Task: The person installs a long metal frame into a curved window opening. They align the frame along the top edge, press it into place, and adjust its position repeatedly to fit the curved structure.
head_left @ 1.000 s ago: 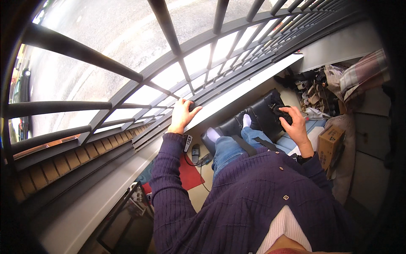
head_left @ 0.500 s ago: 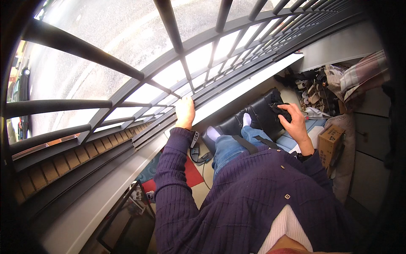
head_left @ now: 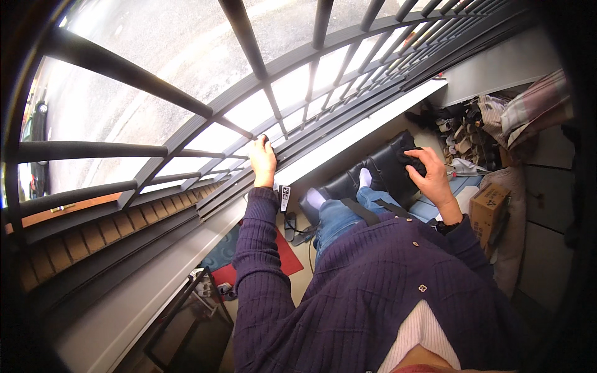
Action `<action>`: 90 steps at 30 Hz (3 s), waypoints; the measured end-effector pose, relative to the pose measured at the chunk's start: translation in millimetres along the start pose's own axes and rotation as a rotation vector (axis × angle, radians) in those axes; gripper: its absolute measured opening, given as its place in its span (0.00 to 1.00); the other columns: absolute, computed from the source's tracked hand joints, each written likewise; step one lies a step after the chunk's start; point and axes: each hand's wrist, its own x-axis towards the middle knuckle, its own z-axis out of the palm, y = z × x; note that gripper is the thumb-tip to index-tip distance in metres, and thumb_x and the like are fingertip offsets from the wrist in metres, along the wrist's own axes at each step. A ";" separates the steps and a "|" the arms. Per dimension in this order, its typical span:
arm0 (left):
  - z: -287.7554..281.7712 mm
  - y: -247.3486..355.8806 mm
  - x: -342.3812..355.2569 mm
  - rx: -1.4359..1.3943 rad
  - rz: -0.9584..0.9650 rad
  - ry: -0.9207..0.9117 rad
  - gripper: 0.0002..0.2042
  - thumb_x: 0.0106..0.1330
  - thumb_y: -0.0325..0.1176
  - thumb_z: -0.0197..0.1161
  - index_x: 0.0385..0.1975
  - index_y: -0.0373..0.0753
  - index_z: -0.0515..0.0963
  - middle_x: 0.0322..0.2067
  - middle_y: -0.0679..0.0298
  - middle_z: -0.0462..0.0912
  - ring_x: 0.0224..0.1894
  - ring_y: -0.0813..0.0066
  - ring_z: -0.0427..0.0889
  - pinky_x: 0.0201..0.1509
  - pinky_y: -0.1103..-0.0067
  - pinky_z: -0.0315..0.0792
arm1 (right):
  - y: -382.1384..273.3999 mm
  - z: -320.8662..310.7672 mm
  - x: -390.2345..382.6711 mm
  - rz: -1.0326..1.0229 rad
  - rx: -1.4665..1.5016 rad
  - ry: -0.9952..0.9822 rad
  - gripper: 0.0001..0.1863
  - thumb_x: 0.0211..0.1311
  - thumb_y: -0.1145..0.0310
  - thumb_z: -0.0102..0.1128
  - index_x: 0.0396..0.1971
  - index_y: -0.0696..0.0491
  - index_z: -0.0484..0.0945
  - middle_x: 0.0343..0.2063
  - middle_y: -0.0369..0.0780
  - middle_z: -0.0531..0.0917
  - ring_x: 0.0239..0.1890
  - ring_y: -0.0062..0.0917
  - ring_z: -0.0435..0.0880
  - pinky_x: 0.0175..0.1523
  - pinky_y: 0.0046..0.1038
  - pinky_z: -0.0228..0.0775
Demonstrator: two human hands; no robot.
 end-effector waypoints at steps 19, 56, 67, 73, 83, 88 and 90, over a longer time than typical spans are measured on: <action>-19.3 -7.1 -39.1 0.215 0.417 -0.256 0.13 0.60 0.24 0.58 0.41 0.46 0.84 0.42 0.60 0.81 0.48 0.56 0.78 0.53 0.66 0.75 | -30.6 46.7 29.1 -0.194 0.068 -0.179 0.16 0.54 0.73 0.67 0.45 0.52 0.82 0.42 0.41 0.82 0.44 0.38 0.84 0.49 0.32 0.77; 234.6 306.5 28.5 0.059 0.555 -0.503 0.13 0.65 0.28 0.59 0.47 0.47 0.84 0.45 0.55 0.79 0.49 0.53 0.78 0.53 0.66 0.75 | 194.3 -74.1 46.9 0.052 0.098 -0.037 0.15 0.54 0.71 0.66 0.44 0.51 0.81 0.42 0.40 0.81 0.44 0.39 0.83 0.48 0.34 0.76; 295.2 373.4 9.8 0.457 0.387 -0.390 0.13 0.62 0.30 0.57 0.44 0.45 0.82 0.45 0.59 0.78 0.50 0.57 0.75 0.49 0.63 0.71 | 275.9 -92.3 80.0 0.066 0.132 -0.076 0.15 0.54 0.72 0.66 0.43 0.51 0.81 0.41 0.41 0.80 0.44 0.41 0.82 0.48 0.35 0.76; 302.1 390.0 3.6 0.617 0.391 -0.362 0.08 0.64 0.32 0.57 0.37 0.43 0.83 0.41 0.62 0.79 0.48 0.60 0.76 0.47 0.64 0.68 | 264.7 -98.1 95.3 0.034 0.118 -0.115 0.15 0.55 0.71 0.66 0.44 0.51 0.81 0.41 0.41 0.80 0.43 0.39 0.82 0.47 0.35 0.76; 278.7 375.5 14.3 0.640 0.296 -0.479 0.10 0.66 0.34 0.54 0.36 0.44 0.84 0.41 0.60 0.84 0.49 0.57 0.79 0.51 0.59 0.67 | 254.6 -103.7 90.8 -0.010 0.101 -0.054 0.15 0.55 0.71 0.65 0.45 0.51 0.80 0.42 0.41 0.80 0.44 0.41 0.82 0.49 0.35 0.76; 196.8 261.5 -5.4 0.706 0.390 -0.336 0.09 0.65 0.34 0.54 0.31 0.46 0.84 0.34 0.60 0.84 0.39 0.58 0.84 0.40 0.60 0.76 | 262.7 -101.8 86.6 0.004 0.120 -0.032 0.15 0.55 0.71 0.65 0.44 0.51 0.80 0.42 0.41 0.80 0.45 0.41 0.82 0.50 0.35 0.76; 114.6 195.7 -20.5 0.891 0.329 -0.267 0.10 0.63 0.35 0.55 0.23 0.46 0.81 0.27 0.62 0.82 0.31 0.59 0.85 0.30 0.63 0.76 | 268.2 -96.1 85.7 0.006 0.123 -0.032 0.15 0.55 0.70 0.66 0.44 0.51 0.81 0.43 0.41 0.81 0.46 0.41 0.82 0.51 0.35 0.75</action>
